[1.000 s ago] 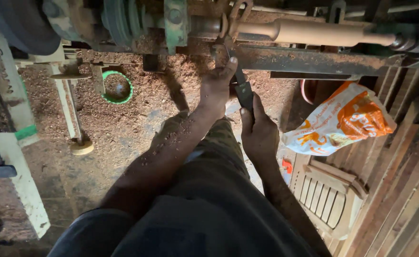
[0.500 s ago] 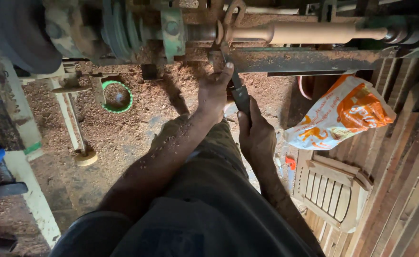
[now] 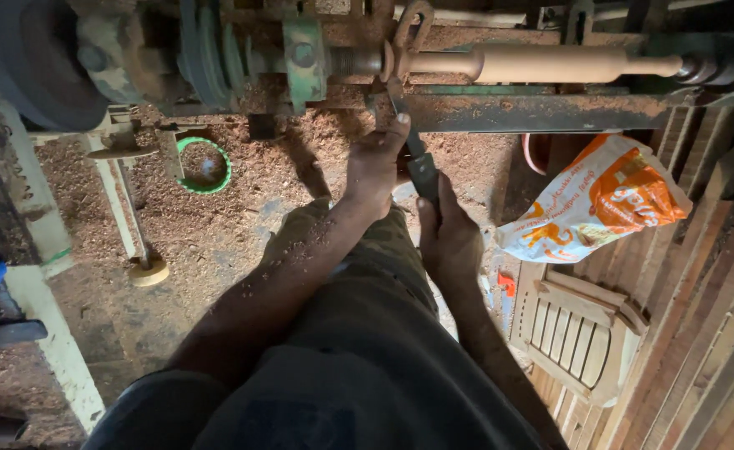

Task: Shaping a piece of wood stock on a rotating lathe using a handheld chisel.

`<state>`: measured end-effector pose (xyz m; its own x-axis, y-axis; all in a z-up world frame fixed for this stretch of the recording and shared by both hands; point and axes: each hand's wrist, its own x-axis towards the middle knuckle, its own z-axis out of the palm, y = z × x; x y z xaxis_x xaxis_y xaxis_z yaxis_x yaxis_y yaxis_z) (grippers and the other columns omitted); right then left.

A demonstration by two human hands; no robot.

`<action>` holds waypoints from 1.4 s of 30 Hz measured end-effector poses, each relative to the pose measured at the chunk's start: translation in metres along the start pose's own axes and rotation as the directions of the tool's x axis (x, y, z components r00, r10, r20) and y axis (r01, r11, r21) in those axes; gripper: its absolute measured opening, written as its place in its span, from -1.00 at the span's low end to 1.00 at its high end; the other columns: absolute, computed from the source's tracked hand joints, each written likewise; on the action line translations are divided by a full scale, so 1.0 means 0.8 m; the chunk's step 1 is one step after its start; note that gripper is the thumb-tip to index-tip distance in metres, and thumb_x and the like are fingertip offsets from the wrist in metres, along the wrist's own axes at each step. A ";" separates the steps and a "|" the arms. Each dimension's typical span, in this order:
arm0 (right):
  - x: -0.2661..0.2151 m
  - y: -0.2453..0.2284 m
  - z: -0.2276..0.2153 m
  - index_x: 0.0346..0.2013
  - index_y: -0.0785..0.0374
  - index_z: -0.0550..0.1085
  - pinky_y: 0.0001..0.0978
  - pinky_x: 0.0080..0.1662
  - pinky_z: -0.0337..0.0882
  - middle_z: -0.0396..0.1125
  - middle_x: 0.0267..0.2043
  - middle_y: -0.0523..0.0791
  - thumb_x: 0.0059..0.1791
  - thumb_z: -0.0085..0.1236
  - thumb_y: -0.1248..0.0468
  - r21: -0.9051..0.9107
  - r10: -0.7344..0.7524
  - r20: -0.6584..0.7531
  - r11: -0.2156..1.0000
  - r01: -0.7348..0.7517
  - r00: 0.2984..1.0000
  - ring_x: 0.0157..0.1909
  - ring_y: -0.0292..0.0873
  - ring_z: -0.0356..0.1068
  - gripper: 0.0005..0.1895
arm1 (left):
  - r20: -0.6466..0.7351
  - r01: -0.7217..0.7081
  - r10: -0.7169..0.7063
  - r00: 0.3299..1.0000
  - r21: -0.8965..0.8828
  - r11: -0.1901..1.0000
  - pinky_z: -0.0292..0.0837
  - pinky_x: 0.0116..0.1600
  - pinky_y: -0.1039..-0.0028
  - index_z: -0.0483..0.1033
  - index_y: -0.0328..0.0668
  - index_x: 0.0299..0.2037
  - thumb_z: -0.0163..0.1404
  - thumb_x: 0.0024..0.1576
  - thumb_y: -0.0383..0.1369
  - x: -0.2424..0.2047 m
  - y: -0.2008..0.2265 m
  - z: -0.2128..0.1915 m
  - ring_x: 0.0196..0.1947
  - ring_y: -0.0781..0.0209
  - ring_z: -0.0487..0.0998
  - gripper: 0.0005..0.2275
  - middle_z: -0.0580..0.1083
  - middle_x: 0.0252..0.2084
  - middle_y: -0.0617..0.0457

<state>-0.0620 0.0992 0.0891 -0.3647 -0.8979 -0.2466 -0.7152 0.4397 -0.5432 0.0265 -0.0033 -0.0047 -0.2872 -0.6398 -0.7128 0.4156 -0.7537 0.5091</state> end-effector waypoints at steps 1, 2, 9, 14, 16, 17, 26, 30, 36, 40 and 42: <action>0.004 0.002 -0.006 0.35 0.14 0.32 0.06 -0.27 0.46 0.47 -0.28 0.19 0.11 0.04 0.11 -0.026 0.026 0.022 0.999 -0.026 0.999 -0.27 0.24 0.52 -0.49 | -0.026 0.031 -0.031 0.999 -0.007 0.999 0.65 -0.32 0.39 0.49 -0.25 -0.35 0.07 0.20 -0.06 0.001 0.001 0.003 -0.46 0.21 0.63 -0.65 0.57 -0.42 -0.03; 0.009 0.004 -0.014 0.34 0.10 0.34 0.05 -0.28 0.47 0.48 -0.30 0.17 0.11 0.05 0.10 -0.055 0.053 0.041 0.997 -0.050 0.998 -0.29 0.21 0.54 -0.50 | -0.048 0.062 -0.063 0.997 -0.016 0.998 0.68 -0.31 0.36 0.47 -0.22 -0.35 0.07 0.19 -0.08 0.002 0.000 0.007 -0.46 0.19 0.64 -0.67 0.56 -0.43 -0.02; 0.034 0.044 -0.033 0.37 0.18 0.30 0.05 -0.27 0.45 0.46 -0.22 0.20 0.15 0.07 0.11 -0.113 -0.282 0.069 0.951 0.288 0.957 -0.25 0.24 0.50 -0.49 | -0.088 0.012 -0.024 0.996 -0.133 0.991 0.68 -0.31 0.31 0.51 -0.36 -0.35 0.10 0.21 -0.12 -0.003 -0.001 0.026 -0.47 0.11 0.63 -0.64 0.55 -0.44 -0.08; 0.042 0.037 -0.050 0.34 0.06 0.34 0.05 -0.28 0.45 0.48 -0.27 0.14 0.13 0.06 0.16 -0.101 -0.123 0.166 0.985 0.141 0.979 -0.26 0.21 0.51 -0.54 | -0.139 -0.050 0.026 0.990 -0.169 0.984 0.64 -0.35 0.37 0.52 -0.30 -0.26 0.09 0.23 -0.17 -0.012 -0.010 0.041 -0.47 0.17 0.59 -0.71 0.53 -0.40 -0.02; 0.049 0.054 -0.058 0.33 0.07 0.35 0.03 -0.27 0.45 0.48 -0.27 0.13 0.12 0.07 0.16 -0.106 -0.191 0.162 0.972 0.209 0.968 -0.27 0.20 0.52 -0.54 | -0.157 -0.075 0.043 0.987 -0.202 0.976 0.65 -0.34 0.35 0.50 -0.31 -0.26 0.09 0.23 -0.19 -0.011 -0.012 0.052 -0.46 0.16 0.61 -0.73 0.54 -0.40 -0.04; 0.056 0.062 -0.061 0.32 0.09 0.36 0.01 -0.27 0.46 0.48 -0.28 0.13 0.11 0.08 0.17 -0.110 -0.247 0.149 0.958 0.264 0.958 -0.27 0.18 0.53 -0.54 | -0.166 -0.091 0.054 0.985 -0.225 0.970 0.67 -0.34 0.33 0.49 -0.33 -0.25 0.09 0.23 -0.22 -0.008 -0.011 0.057 -0.46 0.14 0.62 -0.74 0.54 -0.40 -0.06; 0.086 0.073 -0.081 0.33 0.14 0.36 -0.08 -0.25 0.48 0.53 -0.27 0.00 0.13 0.06 0.17 -0.134 -0.312 0.260 0.925 0.354 0.914 -0.29 0.05 0.56 -0.54 | -0.246 -0.241 0.173 0.954 -0.282 0.929 0.70 -0.31 0.31 0.41 -0.27 -0.08 0.09 0.21 -0.26 -0.013 -0.014 0.080 -0.41 0.12 0.65 -0.75 0.57 -0.31 -0.08; 0.094 0.086 -0.086 0.33 0.04 0.38 -0.02 -0.28 0.45 0.53 -0.24 0.04 0.10 0.11 0.13 -0.240 -0.338 0.274 0.883 0.404 0.901 -0.31 0.13 0.52 -0.52 | -0.320 -0.227 0.139 0.937 -0.260 0.939 0.72 -0.32 0.28 0.41 -0.35 -0.10 0.13 0.21 -0.29 -0.011 -0.022 0.083 -0.41 0.11 0.65 -0.74 0.56 -0.32 -0.10; 0.114 0.110 -0.093 0.45 0.04 0.29 0.09 0.06 0.45 0.51 -0.22 0.06 0.13 0.09 0.10 -0.175 -0.564 0.258 0.771 0.612 0.785 -0.14 0.13 0.56 -0.43 | -0.319 -0.313 0.224 0.921 -0.266 0.912 0.69 -0.36 0.33 0.40 -0.33 -0.07 0.16 0.18 -0.27 -0.003 -0.034 0.088 -0.46 0.19 0.57 -0.70 0.45 -0.37 -0.02; 0.123 0.093 -0.094 0.39 0.05 0.33 0.03 0.00 0.44 0.50 -0.13 0.12 0.10 0.10 0.07 -0.244 -0.297 0.373 0.883 0.402 0.879 -0.10 0.21 0.50 -0.45 | -0.421 -0.313 0.198 0.885 -0.223 0.923 0.73 -0.35 0.30 0.35 -0.40 -0.12 0.20 0.15 -0.26 0.004 -0.031 0.093 -0.45 0.20 0.58 -0.65 0.48 -0.35 -0.04; 0.123 0.094 -0.098 0.38 0.01 0.35 0.01 0.03 0.44 0.49 -0.11 0.13 0.09 0.10 0.05 -0.278 -0.194 0.393 0.907 0.317 0.899 -0.05 0.20 0.50 -0.45 | -0.447 -0.322 0.211 0.869 -0.188 0.928 0.71 -0.36 0.32 0.39 -0.41 -0.10 0.21 0.14 -0.24 0.001 -0.031 0.096 -0.46 0.23 0.54 -0.63 0.45 -0.36 -0.01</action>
<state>-0.1984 0.0460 0.0868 0.0455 -0.9007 -0.4320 -0.9300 0.1197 -0.3475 -0.0501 0.0034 0.0191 0.2239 -0.6481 -0.7279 0.6407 -0.4650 0.6110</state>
